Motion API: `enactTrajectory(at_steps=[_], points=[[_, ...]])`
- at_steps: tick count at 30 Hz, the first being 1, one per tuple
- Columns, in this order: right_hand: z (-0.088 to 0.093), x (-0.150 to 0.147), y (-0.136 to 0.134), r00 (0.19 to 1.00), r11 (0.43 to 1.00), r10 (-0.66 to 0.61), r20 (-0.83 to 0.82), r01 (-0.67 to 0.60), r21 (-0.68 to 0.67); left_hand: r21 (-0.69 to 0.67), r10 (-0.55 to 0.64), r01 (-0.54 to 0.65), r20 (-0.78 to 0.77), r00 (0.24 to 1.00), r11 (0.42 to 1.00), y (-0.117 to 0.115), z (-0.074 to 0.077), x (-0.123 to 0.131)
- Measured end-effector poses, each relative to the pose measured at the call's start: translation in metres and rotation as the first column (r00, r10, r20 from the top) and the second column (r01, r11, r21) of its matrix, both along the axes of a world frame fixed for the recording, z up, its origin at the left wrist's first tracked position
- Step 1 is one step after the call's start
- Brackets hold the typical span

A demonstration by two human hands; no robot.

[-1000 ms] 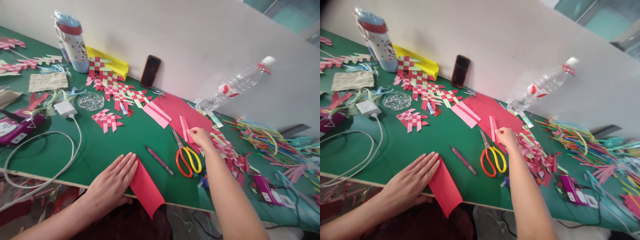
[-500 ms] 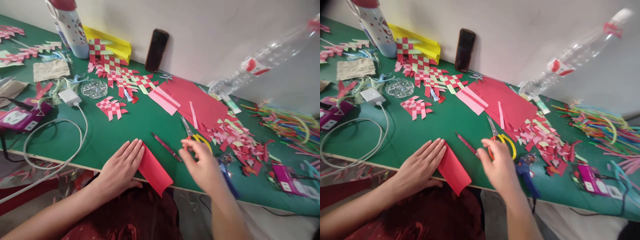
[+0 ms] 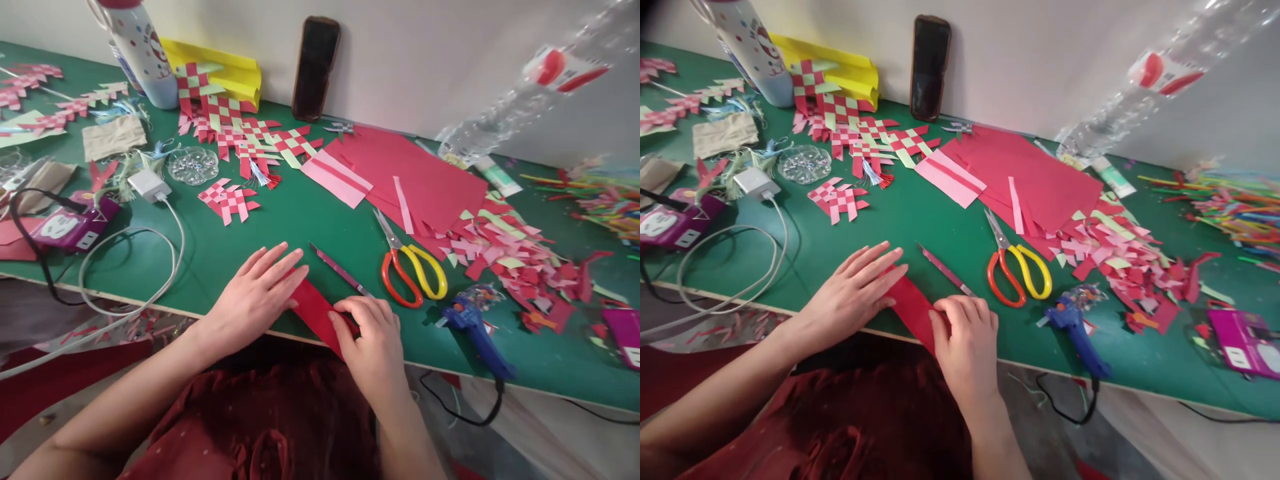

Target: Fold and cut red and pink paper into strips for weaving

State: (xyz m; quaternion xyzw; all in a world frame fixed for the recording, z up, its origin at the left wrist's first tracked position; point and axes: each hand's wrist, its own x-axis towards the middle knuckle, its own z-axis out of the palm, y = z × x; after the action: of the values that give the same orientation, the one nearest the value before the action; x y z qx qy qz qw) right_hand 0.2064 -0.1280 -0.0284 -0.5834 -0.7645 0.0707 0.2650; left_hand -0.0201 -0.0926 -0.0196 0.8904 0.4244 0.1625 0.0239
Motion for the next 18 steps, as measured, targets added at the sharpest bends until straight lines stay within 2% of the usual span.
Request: enactTrajectory(at_steps=[4, 8, 18], points=[[-0.003, 0.0, -0.002, 0.999, 0.999, 0.031, -0.022, -0.03, 0.034, -0.068, -0.088, 0.09, 0.038, 0.995, 0.994, 0.004, 0.005, -0.001], [-0.004, 0.0, -0.002, 0.998, 0.997, 0.055, -0.033, -0.053, 0.052, -0.092, -0.1, 0.105, 0.055, 0.993, 0.99, 0.006, 0.008, -0.006], [-0.002, 0.005, -0.004, 0.988, 0.986, 0.153, -0.001, -0.152, 0.074, 0.11, -0.224, 0.223, 0.0, 0.975, 0.969, 0.028, 0.012, -0.005]])
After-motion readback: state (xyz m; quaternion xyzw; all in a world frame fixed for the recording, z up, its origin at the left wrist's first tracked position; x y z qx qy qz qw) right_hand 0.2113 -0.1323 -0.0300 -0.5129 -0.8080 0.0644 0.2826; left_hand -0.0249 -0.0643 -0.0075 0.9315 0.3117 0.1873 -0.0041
